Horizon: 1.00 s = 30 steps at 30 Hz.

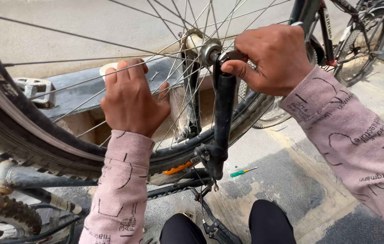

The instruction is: Tightening or adjusting the front axle of a bicycle using a wrench.

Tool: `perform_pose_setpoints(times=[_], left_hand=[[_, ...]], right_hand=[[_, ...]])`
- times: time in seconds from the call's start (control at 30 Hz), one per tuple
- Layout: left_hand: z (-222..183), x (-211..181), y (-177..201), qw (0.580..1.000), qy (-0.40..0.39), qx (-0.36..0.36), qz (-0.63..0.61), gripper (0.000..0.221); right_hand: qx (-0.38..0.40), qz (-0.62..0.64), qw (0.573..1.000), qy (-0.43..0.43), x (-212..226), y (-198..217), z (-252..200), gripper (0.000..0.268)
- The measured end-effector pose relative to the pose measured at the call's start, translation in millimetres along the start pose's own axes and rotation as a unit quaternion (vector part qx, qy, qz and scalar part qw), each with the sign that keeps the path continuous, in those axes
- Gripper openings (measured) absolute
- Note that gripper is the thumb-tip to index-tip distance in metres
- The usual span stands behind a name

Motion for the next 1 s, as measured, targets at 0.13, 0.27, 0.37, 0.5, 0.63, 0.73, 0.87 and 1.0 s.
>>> perform_pose_setpoints(times=[0.13,0.27,0.37,0.5,0.63,0.73,0.87,1.0], left_hand=[[-1,-3,0,0.999,0.017,0.013,0.025,0.050],[0,-4,2,1.000,0.024,0.004,0.019,0.048],[1,-3,2,0.999,0.023,0.007,0.023,0.048],[2,-6,1,0.999,0.005,0.000,0.038,0.047],[1,-7,0,0.999,0.026,0.001,0.029,0.046],[2,-7,-1,0.999,0.028,0.003,0.030,0.045],[1,-5,-1,0.999,0.025,-0.015,0.038,0.046],[7,-10,-1,0.998,0.040,-0.006,0.048,0.047]], right_hand=[[-0.023,-0.034,0.998,0.049,-16,-2,-16,0.052],[-0.029,-0.114,0.992,0.035,-18,30,-12,0.055],[0.012,-0.095,0.995,-0.001,-38,2,-21,0.064],[-0.033,-0.046,0.998,-0.011,-45,-9,-18,0.069],[-0.069,-0.003,0.998,-0.013,-46,-20,-19,0.069],[-0.068,0.047,0.995,-0.064,-42,-58,-32,0.066],[-0.116,0.168,0.970,-0.132,0,-51,-42,0.065],[-0.076,0.216,0.944,-0.236,8,-86,-51,0.065]])
Point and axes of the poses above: each hand's wrist, its own z-axis towards the middle knuckle, its own y-axis out of the back of the hand, x = y × z, the point moved 2 cm from there along z, towards the middle knuckle, and after that the axes turned 14 degrees about x, right-handed, at the moved point
